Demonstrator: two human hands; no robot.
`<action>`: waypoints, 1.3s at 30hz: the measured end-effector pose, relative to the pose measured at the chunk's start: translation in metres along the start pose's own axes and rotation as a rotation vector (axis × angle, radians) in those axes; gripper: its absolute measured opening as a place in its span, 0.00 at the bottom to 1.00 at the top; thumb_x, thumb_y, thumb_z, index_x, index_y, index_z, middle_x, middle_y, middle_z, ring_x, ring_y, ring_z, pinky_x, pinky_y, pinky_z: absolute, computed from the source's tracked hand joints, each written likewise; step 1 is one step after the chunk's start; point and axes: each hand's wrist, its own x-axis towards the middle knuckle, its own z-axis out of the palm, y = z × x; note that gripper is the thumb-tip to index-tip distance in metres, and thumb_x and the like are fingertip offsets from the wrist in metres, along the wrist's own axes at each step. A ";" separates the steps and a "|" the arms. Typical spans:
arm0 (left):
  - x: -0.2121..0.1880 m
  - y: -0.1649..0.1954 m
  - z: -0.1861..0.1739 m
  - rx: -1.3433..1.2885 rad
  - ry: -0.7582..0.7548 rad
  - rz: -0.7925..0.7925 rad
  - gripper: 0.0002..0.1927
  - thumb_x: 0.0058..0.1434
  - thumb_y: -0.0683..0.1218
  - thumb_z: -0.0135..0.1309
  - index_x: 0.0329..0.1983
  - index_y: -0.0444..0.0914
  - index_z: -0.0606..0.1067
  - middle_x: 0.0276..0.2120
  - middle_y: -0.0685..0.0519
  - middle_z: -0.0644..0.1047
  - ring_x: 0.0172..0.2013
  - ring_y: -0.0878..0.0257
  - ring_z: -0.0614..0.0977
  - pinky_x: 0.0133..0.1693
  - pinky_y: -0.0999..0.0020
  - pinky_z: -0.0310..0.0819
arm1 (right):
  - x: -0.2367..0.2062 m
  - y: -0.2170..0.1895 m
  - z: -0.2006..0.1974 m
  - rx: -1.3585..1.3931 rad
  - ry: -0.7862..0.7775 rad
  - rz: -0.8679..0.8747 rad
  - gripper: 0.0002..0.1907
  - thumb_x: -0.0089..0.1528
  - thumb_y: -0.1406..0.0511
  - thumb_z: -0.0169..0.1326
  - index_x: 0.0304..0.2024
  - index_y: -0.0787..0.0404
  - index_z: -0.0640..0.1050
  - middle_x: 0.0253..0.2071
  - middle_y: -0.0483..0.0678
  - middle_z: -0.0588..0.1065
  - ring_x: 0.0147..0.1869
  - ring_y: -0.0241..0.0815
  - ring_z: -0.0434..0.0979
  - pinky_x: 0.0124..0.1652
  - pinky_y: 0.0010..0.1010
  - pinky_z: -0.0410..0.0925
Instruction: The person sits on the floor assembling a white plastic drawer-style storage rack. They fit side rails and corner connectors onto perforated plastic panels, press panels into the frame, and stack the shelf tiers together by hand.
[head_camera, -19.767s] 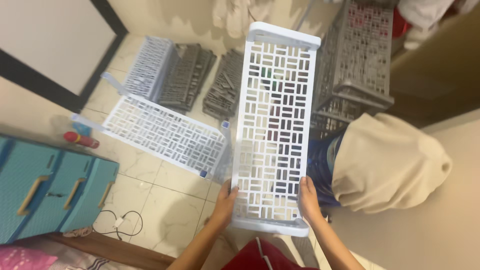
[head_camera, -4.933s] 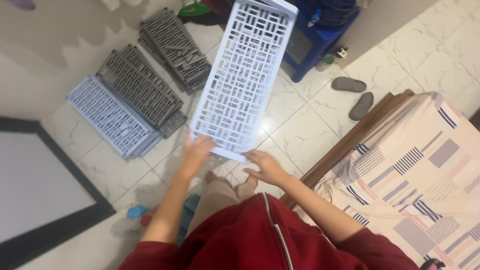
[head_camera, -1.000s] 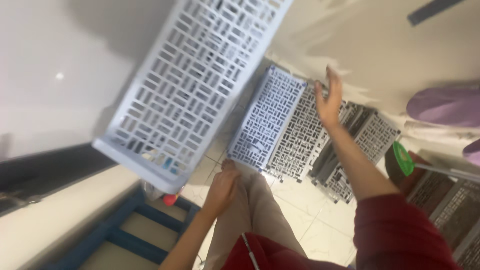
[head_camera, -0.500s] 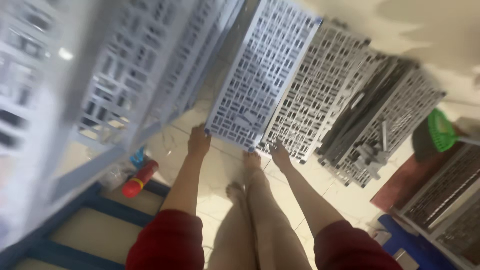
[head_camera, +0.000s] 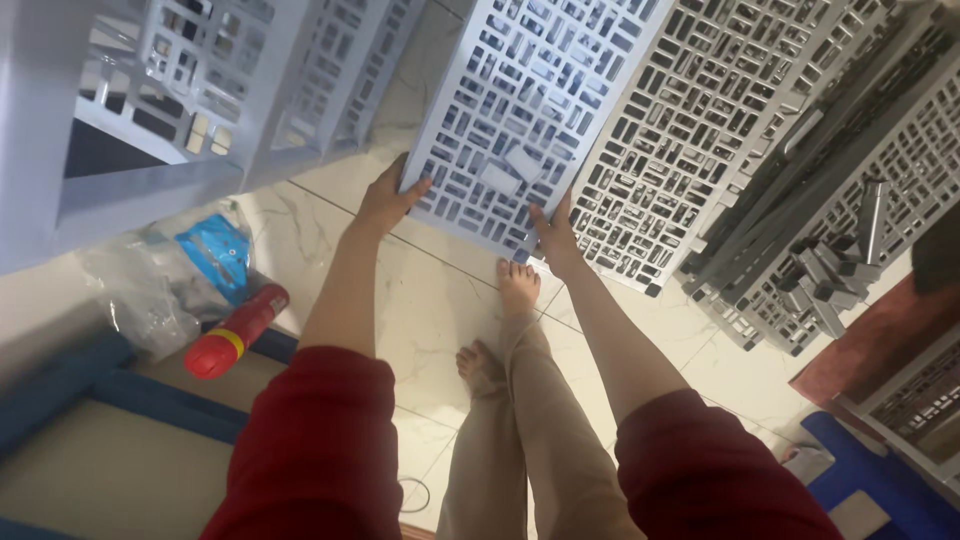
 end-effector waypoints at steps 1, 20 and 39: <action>-0.001 -0.003 0.002 0.004 0.050 0.046 0.39 0.63 0.61 0.57 0.71 0.36 0.64 0.61 0.41 0.76 0.61 0.50 0.77 0.59 0.60 0.70 | 0.000 0.000 0.000 0.029 -0.017 -0.048 0.43 0.69 0.57 0.49 0.76 0.41 0.37 0.69 0.56 0.62 0.66 0.49 0.70 0.47 0.47 0.78; -0.128 -0.172 0.023 -0.219 0.191 -0.035 0.37 0.64 0.60 0.55 0.70 0.34 0.66 0.61 0.41 0.76 0.61 0.54 0.76 0.61 0.64 0.68 | -0.079 0.112 0.056 -0.172 -0.039 0.158 0.47 0.67 0.56 0.49 0.76 0.33 0.33 0.69 0.53 0.65 0.66 0.53 0.71 0.46 0.48 0.76; -0.411 -0.409 0.191 -0.406 0.305 -0.082 0.36 0.67 0.57 0.56 0.71 0.33 0.65 0.62 0.45 0.74 0.61 0.58 0.75 0.60 0.65 0.67 | -0.251 0.406 0.013 -0.500 -0.139 0.019 0.46 0.69 0.62 0.51 0.78 0.40 0.36 0.66 0.58 0.70 0.66 0.53 0.73 0.62 0.41 0.65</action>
